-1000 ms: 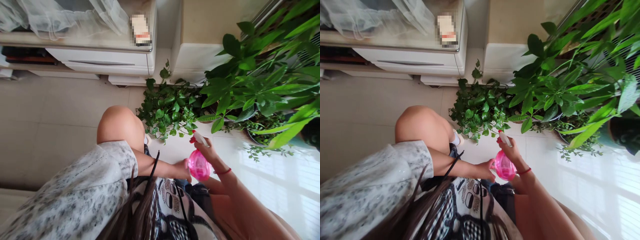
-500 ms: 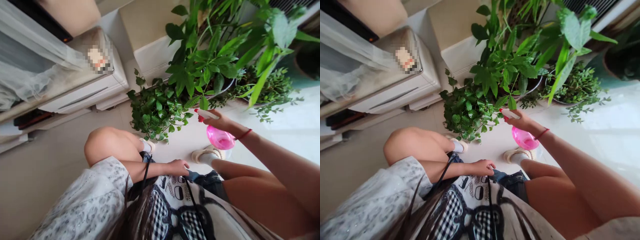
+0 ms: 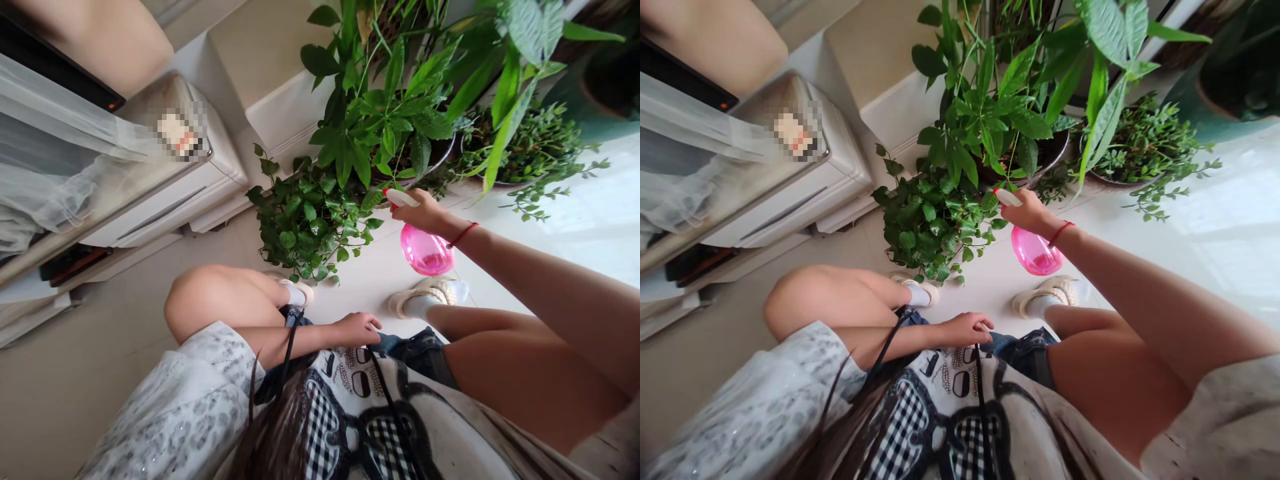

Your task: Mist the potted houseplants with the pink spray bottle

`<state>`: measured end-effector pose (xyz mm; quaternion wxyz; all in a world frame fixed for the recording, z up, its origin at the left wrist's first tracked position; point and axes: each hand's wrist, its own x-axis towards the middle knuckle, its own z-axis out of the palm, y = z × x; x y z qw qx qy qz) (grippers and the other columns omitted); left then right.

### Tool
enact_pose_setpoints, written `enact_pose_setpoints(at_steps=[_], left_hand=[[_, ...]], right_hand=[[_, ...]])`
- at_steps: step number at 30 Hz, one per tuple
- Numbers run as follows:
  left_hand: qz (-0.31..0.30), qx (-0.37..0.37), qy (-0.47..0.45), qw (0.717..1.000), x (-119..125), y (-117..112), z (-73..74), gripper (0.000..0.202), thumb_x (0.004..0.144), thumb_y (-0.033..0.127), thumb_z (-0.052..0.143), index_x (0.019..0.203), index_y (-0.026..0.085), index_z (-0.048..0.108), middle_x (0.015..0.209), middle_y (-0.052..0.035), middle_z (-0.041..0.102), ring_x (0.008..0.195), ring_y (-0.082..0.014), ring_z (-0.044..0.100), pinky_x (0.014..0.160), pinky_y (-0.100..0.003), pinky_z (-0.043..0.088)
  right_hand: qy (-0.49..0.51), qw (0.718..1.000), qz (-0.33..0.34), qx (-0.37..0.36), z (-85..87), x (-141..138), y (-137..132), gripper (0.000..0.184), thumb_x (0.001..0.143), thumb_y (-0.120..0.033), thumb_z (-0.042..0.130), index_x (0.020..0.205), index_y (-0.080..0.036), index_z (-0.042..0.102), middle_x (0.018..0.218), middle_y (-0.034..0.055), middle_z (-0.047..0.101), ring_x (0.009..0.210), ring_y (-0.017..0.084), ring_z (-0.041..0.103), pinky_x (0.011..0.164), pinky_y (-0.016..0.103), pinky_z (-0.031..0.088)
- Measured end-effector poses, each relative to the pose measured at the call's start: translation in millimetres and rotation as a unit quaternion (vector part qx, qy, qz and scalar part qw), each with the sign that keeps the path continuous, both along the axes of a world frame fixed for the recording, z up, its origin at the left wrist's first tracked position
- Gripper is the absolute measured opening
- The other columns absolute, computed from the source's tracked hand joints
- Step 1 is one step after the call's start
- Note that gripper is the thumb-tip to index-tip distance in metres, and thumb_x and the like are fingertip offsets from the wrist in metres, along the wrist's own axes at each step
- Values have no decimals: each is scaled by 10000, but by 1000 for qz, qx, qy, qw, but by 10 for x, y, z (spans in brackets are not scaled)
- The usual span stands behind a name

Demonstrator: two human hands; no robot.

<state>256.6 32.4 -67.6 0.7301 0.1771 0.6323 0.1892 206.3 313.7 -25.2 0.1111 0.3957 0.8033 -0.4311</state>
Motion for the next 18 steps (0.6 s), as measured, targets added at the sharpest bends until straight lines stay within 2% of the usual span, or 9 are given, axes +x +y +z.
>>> enact_pose_setpoints(at_steps=[4, 9, 11, 15, 18], left_hand=[[-5, 9, 9, 1000, -5, -10, 47, 583, 785, 247, 623, 1348, 95, 636, 1208, -119, 774, 1009, -220, 723, 750, -263, 566], [-14, 25, 26, 999, -38, -32, 130, 608, 750, 237, 661, 1342, 100, 650, 1175, -100, 779, 950, -205, 710, 780, -274, 575], [-21, 32, 33, 999, -51, -38, 158, 615, 754, 241, 663, 1350, 88, 648, 1187, -108, 774, 938, -201, 703, 796, -275, 572], [-45, 39, 53, 997, -54, -34, 201, 584, 806, 220, 614, 1370, 72, 639, 1218, -122, 767, 977, -194, 701, 862, -267, 550], [-64, 39, 71, 995, -41, -28, 216, 549, 829, 208, 600, 1363, 87, 644, 1257, -111, 758, 1076, -206, 695, 955, -275, 527]], right_hand=[[7, 1000, -2, 23, -11, -66, -94, 75, 761, -166, 684, 781, -168, 611, 690, -11, 507, 702, 133, 441, 634, 311, 335], [40, 999, 8, -25, -99, -112, -209, 75, 793, -191, 646, 866, -174, 645, 768, 19, 568, 676, 143, 489, 636, 328, 388], [45, 999, 18, -22, -102, -137, -265, 43, 770, -190, 668, 801, -195, 639, 732, 16, 559, 658, 156, 486, 631, 334, 398], [55, 998, 43, 8, -56, -172, -353, 150, 694, -174, 687, 630, -220, 560, 616, 6, 488, 631, 174, 470, 609, 339, 409], [77, 995, 67, 3, -22, -167, -389, 157, 680, -224, 681, 621, -227, 536, 597, 12, 490, 608, 169, 454, 554, 332, 394]])
